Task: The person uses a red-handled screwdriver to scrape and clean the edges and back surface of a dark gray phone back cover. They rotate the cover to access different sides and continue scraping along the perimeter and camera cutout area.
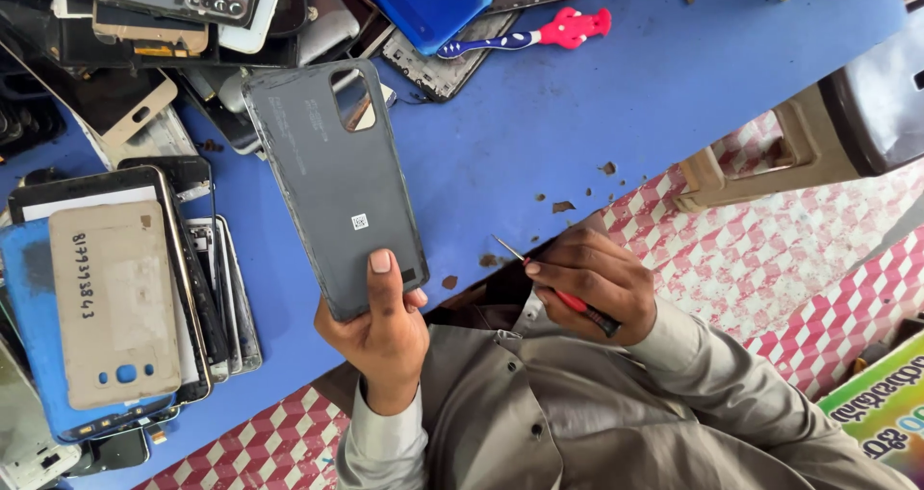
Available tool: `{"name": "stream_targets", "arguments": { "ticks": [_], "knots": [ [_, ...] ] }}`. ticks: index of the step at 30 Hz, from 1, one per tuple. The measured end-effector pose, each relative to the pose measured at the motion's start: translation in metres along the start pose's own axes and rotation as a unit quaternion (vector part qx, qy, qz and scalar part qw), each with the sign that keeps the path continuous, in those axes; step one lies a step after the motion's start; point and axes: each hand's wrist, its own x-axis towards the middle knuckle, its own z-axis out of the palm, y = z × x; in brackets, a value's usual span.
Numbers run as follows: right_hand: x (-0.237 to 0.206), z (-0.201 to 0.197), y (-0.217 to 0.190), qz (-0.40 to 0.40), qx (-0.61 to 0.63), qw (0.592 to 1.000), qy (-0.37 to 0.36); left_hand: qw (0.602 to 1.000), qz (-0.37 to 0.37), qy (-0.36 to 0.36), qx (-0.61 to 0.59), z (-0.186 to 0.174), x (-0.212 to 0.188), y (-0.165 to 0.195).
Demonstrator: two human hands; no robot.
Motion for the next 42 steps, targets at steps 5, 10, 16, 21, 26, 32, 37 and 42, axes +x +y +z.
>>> {"name": "stream_targets", "arguments": {
  "ticks": [5,10,16,21,26,32,37,42],
  "knots": [
    [-0.006,0.0,0.004,0.011,0.004,1.0,-0.007,1.0,0.002,0.006,0.004,-0.001,0.001,-0.004],
    [-0.019,-0.008,0.008,0.206,-0.103,0.965,0.128,1.0,0.007,-0.013,-0.008,-0.002,0.0,-0.006],
    [-0.038,-0.018,0.014,0.107,-0.103,0.982,0.115,0.997,-0.006,-0.053,0.06,0.001,-0.001,-0.008],
    [-0.05,-0.002,0.018,-0.011,0.015,0.998,0.062,0.996,0.005,-0.034,0.081,0.006,-0.005,-0.008],
    [-0.057,0.012,0.019,-0.117,0.111,0.987,0.003,0.998,0.023,-0.059,0.026,0.008,-0.005,-0.009],
    [-0.07,0.0,0.04,-0.113,0.099,0.986,-0.072,0.997,0.04,-0.07,0.016,0.009,-0.001,-0.01],
    [-0.094,-0.019,0.07,0.018,0.038,0.985,-0.167,0.99,0.076,-0.119,0.015,0.016,0.002,-0.008],
    [-0.133,-0.018,0.105,0.068,0.008,0.986,-0.154,0.985,0.061,-0.161,0.027,0.029,0.003,0.002]
  ]
}}
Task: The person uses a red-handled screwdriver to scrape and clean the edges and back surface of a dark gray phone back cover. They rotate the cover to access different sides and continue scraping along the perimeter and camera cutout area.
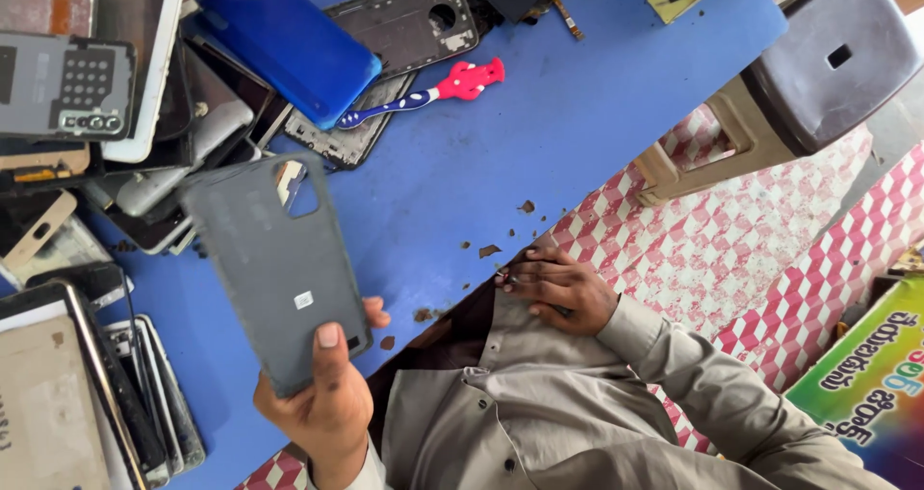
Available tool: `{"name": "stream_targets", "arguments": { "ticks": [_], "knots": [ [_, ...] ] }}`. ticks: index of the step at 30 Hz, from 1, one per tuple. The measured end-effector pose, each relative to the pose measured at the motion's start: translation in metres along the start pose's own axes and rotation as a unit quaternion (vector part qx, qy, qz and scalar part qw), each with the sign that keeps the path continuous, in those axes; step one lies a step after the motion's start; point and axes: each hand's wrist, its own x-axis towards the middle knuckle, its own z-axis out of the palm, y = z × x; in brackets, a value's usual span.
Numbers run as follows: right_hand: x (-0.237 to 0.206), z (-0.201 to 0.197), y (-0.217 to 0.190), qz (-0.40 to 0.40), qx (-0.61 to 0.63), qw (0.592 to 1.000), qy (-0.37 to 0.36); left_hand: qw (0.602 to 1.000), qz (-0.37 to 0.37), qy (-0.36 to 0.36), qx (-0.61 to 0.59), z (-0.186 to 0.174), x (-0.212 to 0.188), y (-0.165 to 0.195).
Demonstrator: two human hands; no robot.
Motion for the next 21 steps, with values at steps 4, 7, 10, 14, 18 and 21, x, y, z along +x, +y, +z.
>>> {"name": "stream_targets", "arguments": {
  "ticks": [4,7,10,14,18,21],
  "knots": [
    [-0.035,0.024,0.023,0.038,-0.04,0.998,0.045,0.999,-0.045,-0.005,0.03,0.003,0.0,0.01],
    [-0.051,0.029,0.05,0.171,-0.137,0.967,0.127,0.998,-0.062,-0.027,-0.006,-0.002,-0.003,0.014],
    [-0.051,0.031,0.075,0.462,-0.197,0.851,0.153,0.995,-0.055,-0.071,-0.036,-0.012,-0.005,0.016],
    [-0.042,0.05,0.084,0.66,-0.027,0.738,0.141,0.994,-0.049,-0.096,-0.02,-0.019,-0.007,0.015],
    [-0.05,0.072,0.071,0.66,0.331,0.638,0.219,0.994,-0.028,-0.102,0.001,-0.018,-0.008,0.016],
    [-0.062,0.063,0.057,0.581,0.5,0.569,0.297,0.99,0.037,-0.081,0.11,-0.015,-0.005,0.016]
  ]
}}
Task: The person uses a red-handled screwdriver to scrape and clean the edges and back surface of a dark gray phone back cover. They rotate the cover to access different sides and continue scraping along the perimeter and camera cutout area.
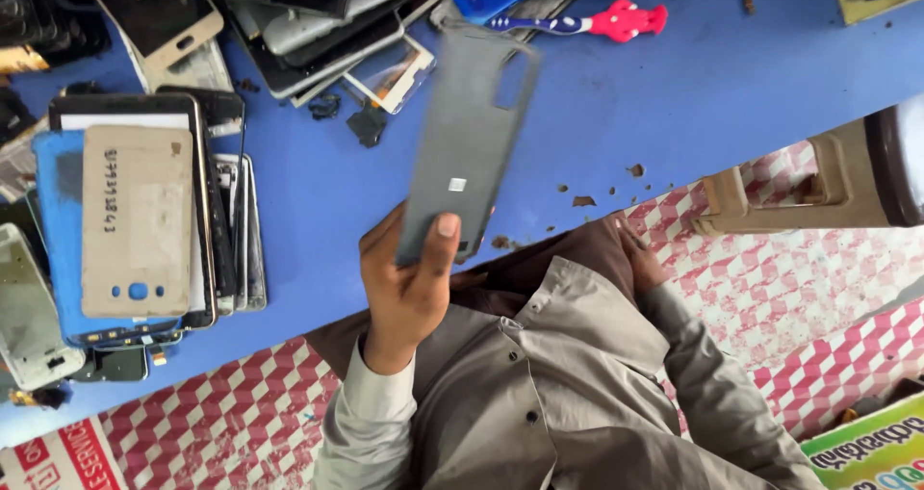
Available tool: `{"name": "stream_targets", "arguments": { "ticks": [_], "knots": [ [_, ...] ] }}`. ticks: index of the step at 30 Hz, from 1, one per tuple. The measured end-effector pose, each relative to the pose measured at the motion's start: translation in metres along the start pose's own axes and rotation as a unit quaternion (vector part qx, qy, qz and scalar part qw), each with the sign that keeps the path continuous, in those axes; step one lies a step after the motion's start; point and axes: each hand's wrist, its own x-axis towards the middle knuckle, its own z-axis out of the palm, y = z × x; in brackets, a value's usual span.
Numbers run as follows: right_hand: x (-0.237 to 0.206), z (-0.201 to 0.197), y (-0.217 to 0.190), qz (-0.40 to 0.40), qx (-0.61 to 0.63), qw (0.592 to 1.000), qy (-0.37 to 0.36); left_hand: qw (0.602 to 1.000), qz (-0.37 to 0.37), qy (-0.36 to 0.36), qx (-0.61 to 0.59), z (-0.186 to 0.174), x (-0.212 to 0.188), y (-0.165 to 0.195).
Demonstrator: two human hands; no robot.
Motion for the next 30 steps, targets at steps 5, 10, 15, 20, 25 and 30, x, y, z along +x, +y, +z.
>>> {"name": "stream_targets", "arguments": {
  "ticks": [5,10,15,20,25,30],
  "knots": [
    [-0.026,-0.008,-0.032,-0.234,0.095,0.967,0.01,0.999,0.011,0.013,0.043,0.002,-0.001,0.003],
    [-0.081,-0.013,-0.079,-0.513,-0.018,0.856,0.06,0.998,0.02,0.017,0.057,0.006,-0.002,0.004],
    [-0.132,0.017,-0.093,-0.636,-0.146,0.755,-0.072,0.99,0.031,-0.003,0.138,0.013,-0.004,0.007],
    [-0.141,0.085,-0.103,-0.662,-0.232,0.671,-0.24,0.973,0.07,-0.036,0.219,0.024,-0.004,0.01],
    [-0.166,0.129,-0.116,-0.577,-0.273,0.706,-0.308,0.96,0.091,-0.033,0.263,0.028,-0.006,0.012],
    [-0.169,0.147,-0.122,-0.64,-0.381,0.623,-0.238,0.964,0.075,-0.053,0.25,0.026,-0.003,0.009]
  ]
}}
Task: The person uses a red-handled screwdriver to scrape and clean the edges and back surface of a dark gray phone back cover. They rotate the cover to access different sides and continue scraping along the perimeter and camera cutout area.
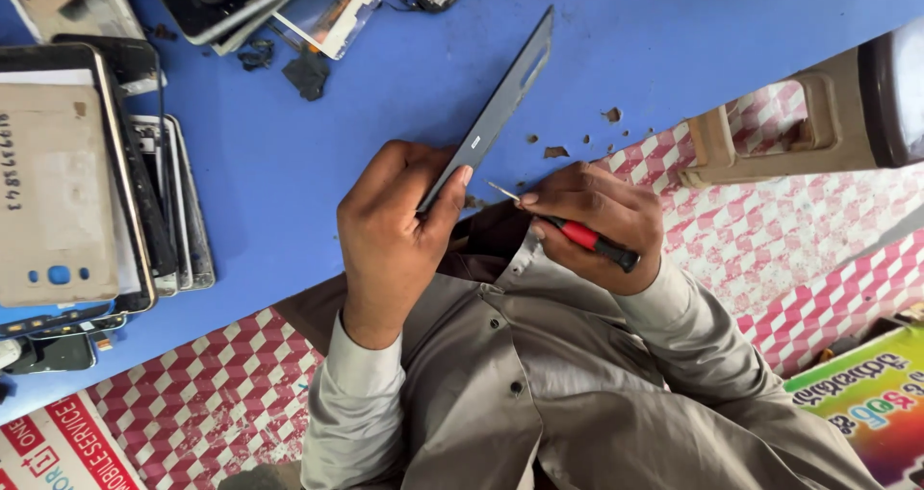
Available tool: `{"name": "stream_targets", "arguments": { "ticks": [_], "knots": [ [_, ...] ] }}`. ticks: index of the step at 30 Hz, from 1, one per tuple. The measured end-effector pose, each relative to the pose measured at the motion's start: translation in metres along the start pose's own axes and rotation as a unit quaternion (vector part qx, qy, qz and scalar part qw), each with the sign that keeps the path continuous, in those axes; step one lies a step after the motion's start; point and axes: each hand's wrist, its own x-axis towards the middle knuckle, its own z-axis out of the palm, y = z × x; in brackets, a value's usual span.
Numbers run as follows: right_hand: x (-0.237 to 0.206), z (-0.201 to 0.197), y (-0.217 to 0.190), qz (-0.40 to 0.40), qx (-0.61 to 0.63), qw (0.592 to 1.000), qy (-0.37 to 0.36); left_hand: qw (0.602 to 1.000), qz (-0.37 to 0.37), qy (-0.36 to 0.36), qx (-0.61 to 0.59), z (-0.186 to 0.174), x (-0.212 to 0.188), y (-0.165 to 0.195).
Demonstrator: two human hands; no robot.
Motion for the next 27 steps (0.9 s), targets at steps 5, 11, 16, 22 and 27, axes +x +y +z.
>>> {"name": "stream_targets", "arguments": {
  "ticks": [5,11,16,22,27],
  "knots": [
    [-0.008,0.008,-0.003,0.019,0.011,1.0,-0.017,0.999,-0.019,-0.031,-0.013,0.002,0.002,-0.004],
    [-0.014,0.015,-0.003,0.026,-0.029,0.999,-0.012,0.999,-0.011,-0.047,-0.018,0.002,0.002,-0.009],
    [-0.016,0.015,0.001,0.019,0.005,0.999,-0.035,0.998,-0.02,-0.05,-0.009,0.002,-0.001,-0.013],
    [-0.019,0.013,0.001,0.043,-0.009,0.998,-0.042,0.997,0.01,-0.065,-0.029,0.0,-0.003,-0.018],
    [-0.017,0.014,0.0,0.029,0.032,0.997,-0.07,0.998,0.024,-0.065,-0.008,-0.001,-0.003,-0.019]
  ]
}}
